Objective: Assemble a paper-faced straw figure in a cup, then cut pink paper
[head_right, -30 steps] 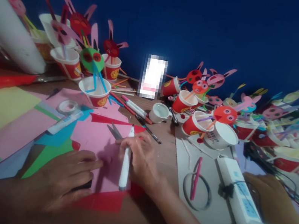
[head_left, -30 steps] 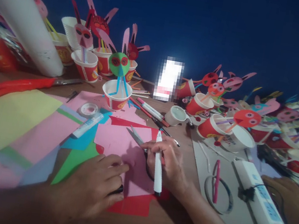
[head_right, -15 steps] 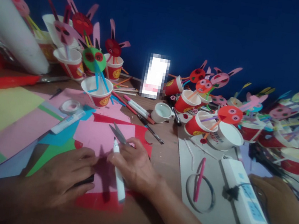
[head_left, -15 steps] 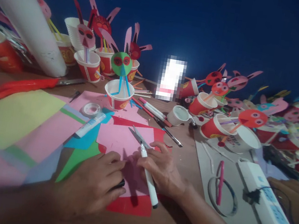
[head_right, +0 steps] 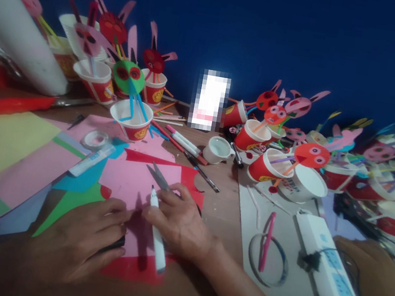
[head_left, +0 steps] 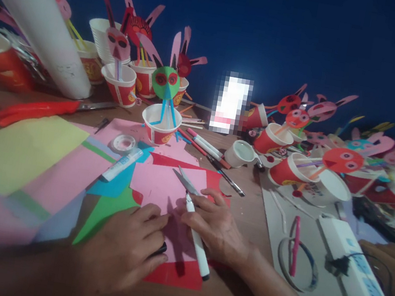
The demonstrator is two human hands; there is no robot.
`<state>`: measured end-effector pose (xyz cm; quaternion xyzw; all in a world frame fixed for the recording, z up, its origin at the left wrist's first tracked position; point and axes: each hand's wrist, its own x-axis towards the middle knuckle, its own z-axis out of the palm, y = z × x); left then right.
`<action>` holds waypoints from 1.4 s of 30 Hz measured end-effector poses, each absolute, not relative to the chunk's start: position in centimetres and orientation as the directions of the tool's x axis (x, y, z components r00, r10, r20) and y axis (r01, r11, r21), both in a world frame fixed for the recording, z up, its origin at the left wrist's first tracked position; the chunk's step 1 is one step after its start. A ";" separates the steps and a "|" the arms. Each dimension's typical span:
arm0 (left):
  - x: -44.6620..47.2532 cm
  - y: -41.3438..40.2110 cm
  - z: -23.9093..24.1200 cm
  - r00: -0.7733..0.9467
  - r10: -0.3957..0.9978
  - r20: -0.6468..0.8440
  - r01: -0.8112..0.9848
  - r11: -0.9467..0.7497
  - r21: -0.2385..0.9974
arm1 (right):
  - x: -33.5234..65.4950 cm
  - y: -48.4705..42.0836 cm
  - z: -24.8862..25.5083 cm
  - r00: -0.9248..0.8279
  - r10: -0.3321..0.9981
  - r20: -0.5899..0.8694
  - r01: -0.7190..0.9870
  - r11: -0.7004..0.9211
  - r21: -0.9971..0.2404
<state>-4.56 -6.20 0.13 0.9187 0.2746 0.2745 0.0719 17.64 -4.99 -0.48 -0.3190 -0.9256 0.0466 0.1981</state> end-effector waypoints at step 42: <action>-4.8 -6.2 -0.4 0.775 0.577 0.257 0.463 -0.796 0.389 | 15.3 -5.6 0.3 -0.262 0.869 0.420 0.665 0.478 -0.575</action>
